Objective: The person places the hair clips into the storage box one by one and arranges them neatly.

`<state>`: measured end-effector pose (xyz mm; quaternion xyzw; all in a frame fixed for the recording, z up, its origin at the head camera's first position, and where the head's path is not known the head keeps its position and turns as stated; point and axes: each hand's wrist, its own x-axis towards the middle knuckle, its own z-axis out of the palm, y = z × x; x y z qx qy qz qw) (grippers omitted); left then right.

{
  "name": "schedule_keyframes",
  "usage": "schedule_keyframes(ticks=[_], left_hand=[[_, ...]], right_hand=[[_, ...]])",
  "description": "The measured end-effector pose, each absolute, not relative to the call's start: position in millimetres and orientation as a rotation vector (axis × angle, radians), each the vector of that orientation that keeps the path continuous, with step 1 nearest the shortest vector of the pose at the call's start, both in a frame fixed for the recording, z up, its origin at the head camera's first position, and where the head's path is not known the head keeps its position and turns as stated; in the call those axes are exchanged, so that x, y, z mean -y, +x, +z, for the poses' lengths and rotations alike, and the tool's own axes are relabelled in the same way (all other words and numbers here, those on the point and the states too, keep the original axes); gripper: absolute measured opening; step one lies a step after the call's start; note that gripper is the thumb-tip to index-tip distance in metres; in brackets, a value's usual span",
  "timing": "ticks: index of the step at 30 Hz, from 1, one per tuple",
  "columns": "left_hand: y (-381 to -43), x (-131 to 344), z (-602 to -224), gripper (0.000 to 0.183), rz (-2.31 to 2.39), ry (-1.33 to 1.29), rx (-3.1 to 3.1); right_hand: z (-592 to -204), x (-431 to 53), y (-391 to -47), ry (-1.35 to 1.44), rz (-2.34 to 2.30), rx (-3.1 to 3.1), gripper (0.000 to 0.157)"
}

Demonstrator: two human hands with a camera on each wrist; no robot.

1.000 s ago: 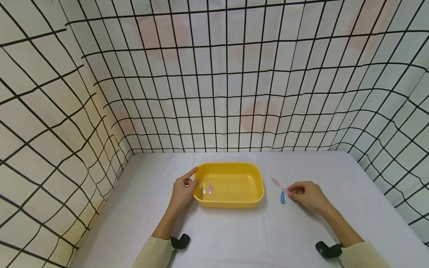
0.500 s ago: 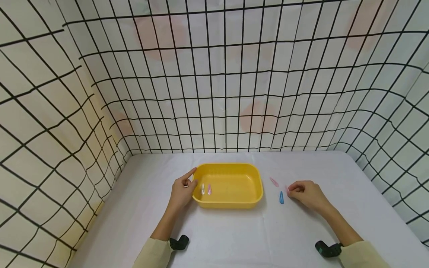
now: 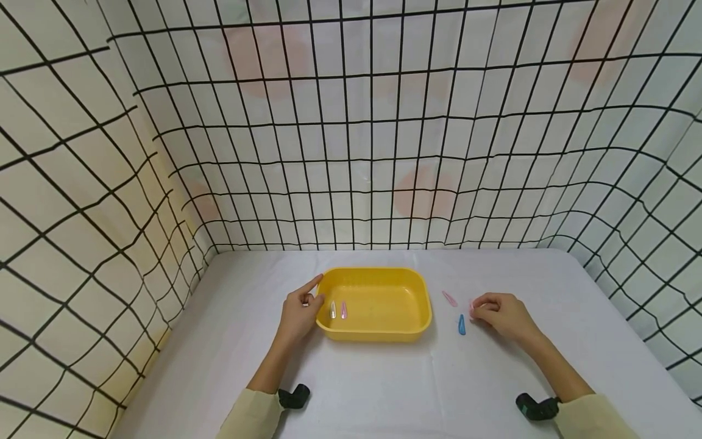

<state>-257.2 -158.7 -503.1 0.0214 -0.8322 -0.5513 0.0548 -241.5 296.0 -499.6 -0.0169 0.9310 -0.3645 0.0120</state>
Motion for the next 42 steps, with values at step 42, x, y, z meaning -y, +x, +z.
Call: schedule_keyframes(ticks=[42], left_hand=[[-258.0, 157.5, -504.0, 0.049, -1.68, 0.085, 2.516]], right_hand=[[-444.6, -187.5, -264.7, -0.291, -1.579, -2.57, 0.033]])
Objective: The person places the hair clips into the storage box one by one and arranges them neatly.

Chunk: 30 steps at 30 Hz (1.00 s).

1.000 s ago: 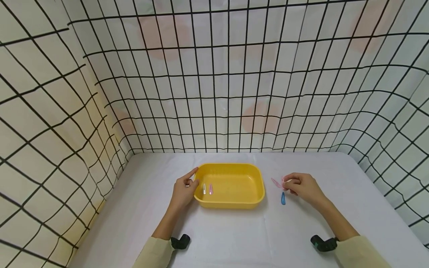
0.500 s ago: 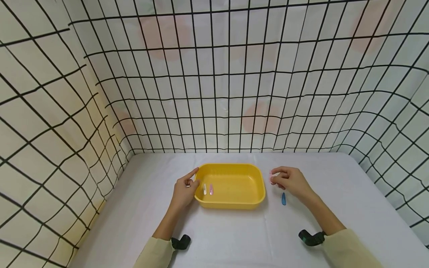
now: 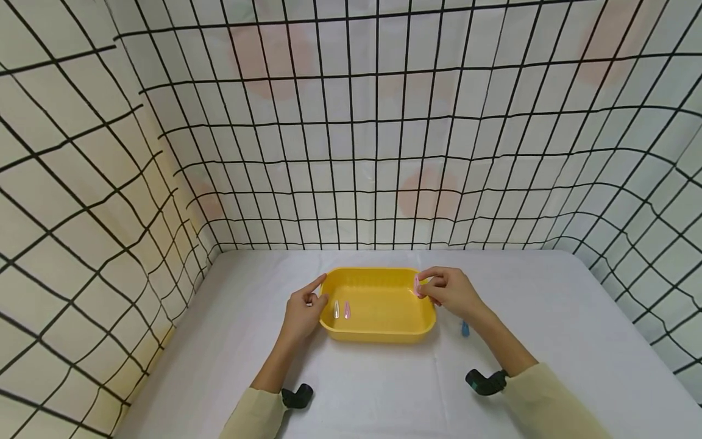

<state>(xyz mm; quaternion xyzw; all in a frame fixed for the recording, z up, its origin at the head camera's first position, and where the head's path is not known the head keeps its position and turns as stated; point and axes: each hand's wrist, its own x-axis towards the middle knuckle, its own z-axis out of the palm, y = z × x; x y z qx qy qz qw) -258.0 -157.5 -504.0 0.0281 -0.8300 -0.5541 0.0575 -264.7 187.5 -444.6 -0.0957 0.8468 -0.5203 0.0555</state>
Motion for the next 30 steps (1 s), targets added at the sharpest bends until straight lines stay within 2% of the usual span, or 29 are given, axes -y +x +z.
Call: schedule_keyframes(ticks=[14, 30], left_hand=[[-256.7, 158.8, -505.7, 0.049, -1.69, 0.083, 2.506], [-256.7, 159.7, -504.1, 0.05, -1.697, 0.007, 2.489]], right_hand=[[-449.6, -143.4, -275.6, -0.359, -1.586, -2.488, 0.031], [-466.2, -100.3, -287.2, -0.245, -1.534, -2.443, 0.026]])
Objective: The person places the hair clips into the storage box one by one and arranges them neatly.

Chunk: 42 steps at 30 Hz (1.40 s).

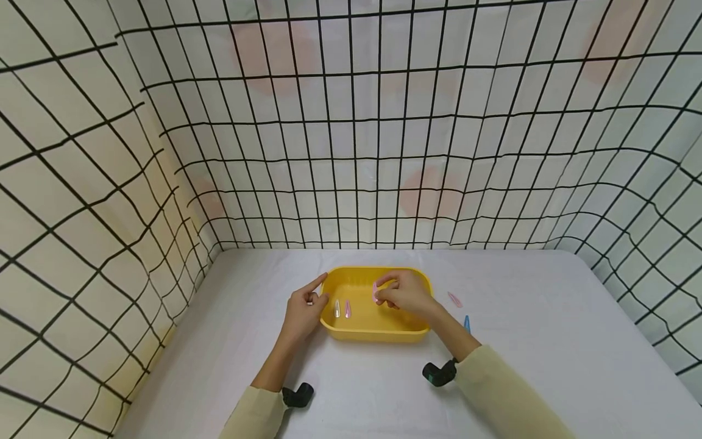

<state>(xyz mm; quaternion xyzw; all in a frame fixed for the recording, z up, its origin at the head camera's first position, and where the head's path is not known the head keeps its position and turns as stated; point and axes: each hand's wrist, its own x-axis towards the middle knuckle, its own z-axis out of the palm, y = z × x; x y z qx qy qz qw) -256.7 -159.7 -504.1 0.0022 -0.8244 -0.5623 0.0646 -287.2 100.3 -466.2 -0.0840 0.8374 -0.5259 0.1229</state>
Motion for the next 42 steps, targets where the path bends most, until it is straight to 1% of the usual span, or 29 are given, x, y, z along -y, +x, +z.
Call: schedule_keyframes(ticks=[11, 30, 42], left_hand=[[-256.2, 159.5, -502.3, 0.05, -1.686, 0.012, 2.505], [-257.8, 159.4, -503.4, 0.05, -1.705, 0.014, 2.488], [-259.0, 159.5, -504.8, 0.049, -1.694, 0.019, 2.494]], right_hand=[[-478.4, -75.2, -287.3, -0.22, -1.432, -2.44, 0.021], [-483.9, -57.4, -289.9, -0.201, -1.302, -2.439, 0.014], [-480.0, -54.7, -287.3, -0.171, -1.283, -2.428, 0.019]])
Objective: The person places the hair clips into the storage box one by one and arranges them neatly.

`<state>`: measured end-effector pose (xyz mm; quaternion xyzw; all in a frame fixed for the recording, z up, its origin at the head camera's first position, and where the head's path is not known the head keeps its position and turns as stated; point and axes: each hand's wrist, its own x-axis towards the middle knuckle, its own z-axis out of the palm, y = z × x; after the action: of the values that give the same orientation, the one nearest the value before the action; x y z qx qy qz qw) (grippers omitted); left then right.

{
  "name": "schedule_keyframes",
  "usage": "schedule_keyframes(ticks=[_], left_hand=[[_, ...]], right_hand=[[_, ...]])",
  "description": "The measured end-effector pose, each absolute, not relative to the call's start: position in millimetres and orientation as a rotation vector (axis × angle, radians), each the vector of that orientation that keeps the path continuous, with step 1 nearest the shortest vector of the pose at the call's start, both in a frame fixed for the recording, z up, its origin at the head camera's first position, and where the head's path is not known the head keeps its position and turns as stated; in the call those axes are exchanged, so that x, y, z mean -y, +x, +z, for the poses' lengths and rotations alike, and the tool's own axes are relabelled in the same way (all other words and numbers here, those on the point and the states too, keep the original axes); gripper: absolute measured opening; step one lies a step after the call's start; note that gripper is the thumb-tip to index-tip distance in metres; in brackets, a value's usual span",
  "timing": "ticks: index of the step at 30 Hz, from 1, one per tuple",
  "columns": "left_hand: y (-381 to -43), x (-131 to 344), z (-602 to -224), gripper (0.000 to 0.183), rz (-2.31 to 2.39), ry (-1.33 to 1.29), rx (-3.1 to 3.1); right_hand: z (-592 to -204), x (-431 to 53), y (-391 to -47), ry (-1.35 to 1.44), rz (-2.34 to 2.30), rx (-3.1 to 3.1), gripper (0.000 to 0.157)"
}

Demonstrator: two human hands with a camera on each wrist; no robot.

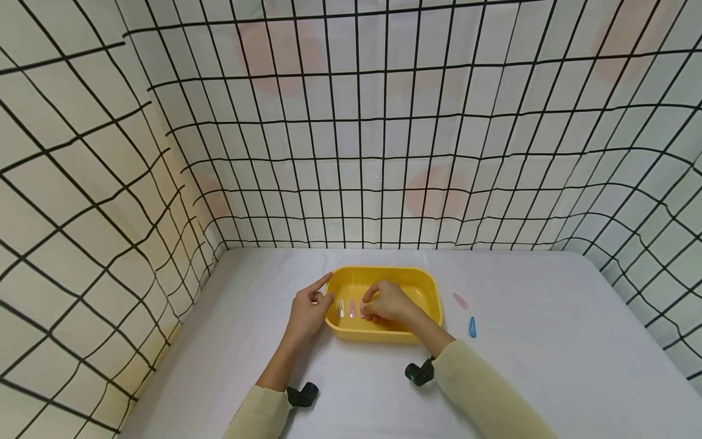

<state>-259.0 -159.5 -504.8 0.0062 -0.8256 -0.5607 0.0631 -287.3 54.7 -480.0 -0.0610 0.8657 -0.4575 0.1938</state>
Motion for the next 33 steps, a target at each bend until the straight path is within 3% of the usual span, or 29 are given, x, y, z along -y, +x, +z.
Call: schedule_keyframes(ticks=[33], left_hand=[[-256.2, 157.0, -500.4, 0.05, -1.692, 0.075, 2.511]], right_hand=[[-477.5, -82.0, -284.3, -0.203, -1.376, -2.45, 0.016]])
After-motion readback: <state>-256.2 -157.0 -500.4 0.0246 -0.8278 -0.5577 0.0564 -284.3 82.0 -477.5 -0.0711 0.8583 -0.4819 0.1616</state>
